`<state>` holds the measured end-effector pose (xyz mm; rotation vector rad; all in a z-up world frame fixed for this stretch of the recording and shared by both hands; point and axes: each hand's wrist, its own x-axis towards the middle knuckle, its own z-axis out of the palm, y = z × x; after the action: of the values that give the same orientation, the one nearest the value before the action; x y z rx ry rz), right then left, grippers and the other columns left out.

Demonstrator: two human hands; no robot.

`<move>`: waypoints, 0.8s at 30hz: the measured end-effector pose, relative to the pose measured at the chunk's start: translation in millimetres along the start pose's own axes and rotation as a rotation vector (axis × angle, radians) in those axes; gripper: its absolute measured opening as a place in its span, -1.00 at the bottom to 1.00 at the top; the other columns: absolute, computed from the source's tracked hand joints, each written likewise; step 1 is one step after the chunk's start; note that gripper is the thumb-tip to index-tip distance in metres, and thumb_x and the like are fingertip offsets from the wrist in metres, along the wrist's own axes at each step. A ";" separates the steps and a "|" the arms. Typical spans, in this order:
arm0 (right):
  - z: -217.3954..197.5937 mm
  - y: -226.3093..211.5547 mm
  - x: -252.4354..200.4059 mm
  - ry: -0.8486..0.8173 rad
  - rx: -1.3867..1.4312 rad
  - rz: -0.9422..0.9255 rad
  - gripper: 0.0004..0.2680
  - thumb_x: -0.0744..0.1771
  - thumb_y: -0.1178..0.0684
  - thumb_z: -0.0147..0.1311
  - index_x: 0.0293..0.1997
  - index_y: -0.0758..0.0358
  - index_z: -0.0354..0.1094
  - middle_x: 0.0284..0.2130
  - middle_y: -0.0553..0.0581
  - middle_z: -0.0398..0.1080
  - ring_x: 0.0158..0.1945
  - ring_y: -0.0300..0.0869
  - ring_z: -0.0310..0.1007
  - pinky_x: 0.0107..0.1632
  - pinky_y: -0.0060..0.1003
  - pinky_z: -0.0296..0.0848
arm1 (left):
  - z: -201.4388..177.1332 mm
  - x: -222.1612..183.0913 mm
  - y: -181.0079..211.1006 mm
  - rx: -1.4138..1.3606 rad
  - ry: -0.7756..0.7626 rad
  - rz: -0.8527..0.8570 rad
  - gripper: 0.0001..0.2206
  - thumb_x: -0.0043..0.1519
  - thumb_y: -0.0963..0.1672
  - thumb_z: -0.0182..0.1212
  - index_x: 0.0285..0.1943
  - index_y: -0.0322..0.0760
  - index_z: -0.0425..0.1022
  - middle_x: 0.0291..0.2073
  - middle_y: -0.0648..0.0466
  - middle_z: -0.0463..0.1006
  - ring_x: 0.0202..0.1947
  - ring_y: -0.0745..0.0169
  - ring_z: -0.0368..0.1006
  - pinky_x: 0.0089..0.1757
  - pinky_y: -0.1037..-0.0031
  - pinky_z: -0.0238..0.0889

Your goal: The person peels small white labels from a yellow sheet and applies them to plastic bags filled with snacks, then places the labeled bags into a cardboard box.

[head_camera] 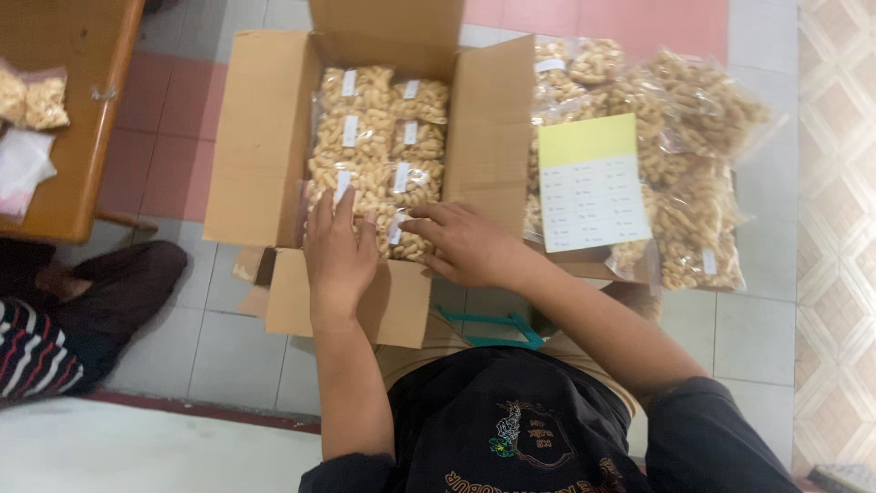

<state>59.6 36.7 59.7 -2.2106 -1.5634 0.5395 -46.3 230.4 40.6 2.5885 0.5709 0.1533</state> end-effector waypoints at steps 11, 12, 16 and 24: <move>12.8 9.2 -73.7 0.342 -0.077 0.266 -0.67 0.37 -0.08 0.12 0.28 0.11 0.33 0.34 0.30 0.17 0.49 0.29 -0.01 0.41 0.48 -0.11 | 17.7 -20.0 83.6 -0.183 -0.155 0.215 -0.55 0.46 -0.01 -0.02 0.46 -0.33 0.30 0.36 -0.43 0.21 0.38 -0.56 0.15 0.22 -0.24 0.08; 19.8 12.8 -82.2 0.400 -0.033 0.299 -0.65 0.37 -0.05 0.14 0.31 0.13 0.30 0.37 0.32 0.10 0.51 0.34 -0.09 0.41 0.50 -0.14 | 22.0 -20.6 84.9 -0.168 -0.200 0.176 -0.51 0.45 0.04 -0.01 0.49 -0.27 0.28 0.40 -0.39 0.18 0.40 -0.51 0.14 0.24 -0.21 0.08; 43.6 18.3 -93.3 0.427 0.108 0.308 -0.64 0.35 -0.02 0.19 0.28 0.18 0.30 0.36 0.43 0.07 0.48 0.47 -0.08 0.37 0.55 -0.06 | 32.3 -21.4 91.9 -0.152 -0.292 0.136 -0.42 0.43 0.10 -0.01 0.56 -0.22 0.16 0.42 -0.42 0.14 0.40 -0.53 0.14 0.22 -0.27 0.07; 65.1 18.2 -105.5 0.387 0.215 0.282 -0.64 0.36 -0.01 0.16 0.29 0.24 0.28 0.35 0.42 0.11 0.49 0.48 -0.13 0.43 0.30 0.07 | 45.0 -26.0 89.3 -0.142 -0.311 0.153 -0.43 0.34 0.07 0.20 0.41 -0.36 0.34 0.38 -0.39 0.24 0.35 -0.48 0.25 0.23 -0.12 0.15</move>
<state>8.3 -63.3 4.4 -2.2148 -0.9628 0.3126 -27.6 128.8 43.7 2.4501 0.2398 -0.1520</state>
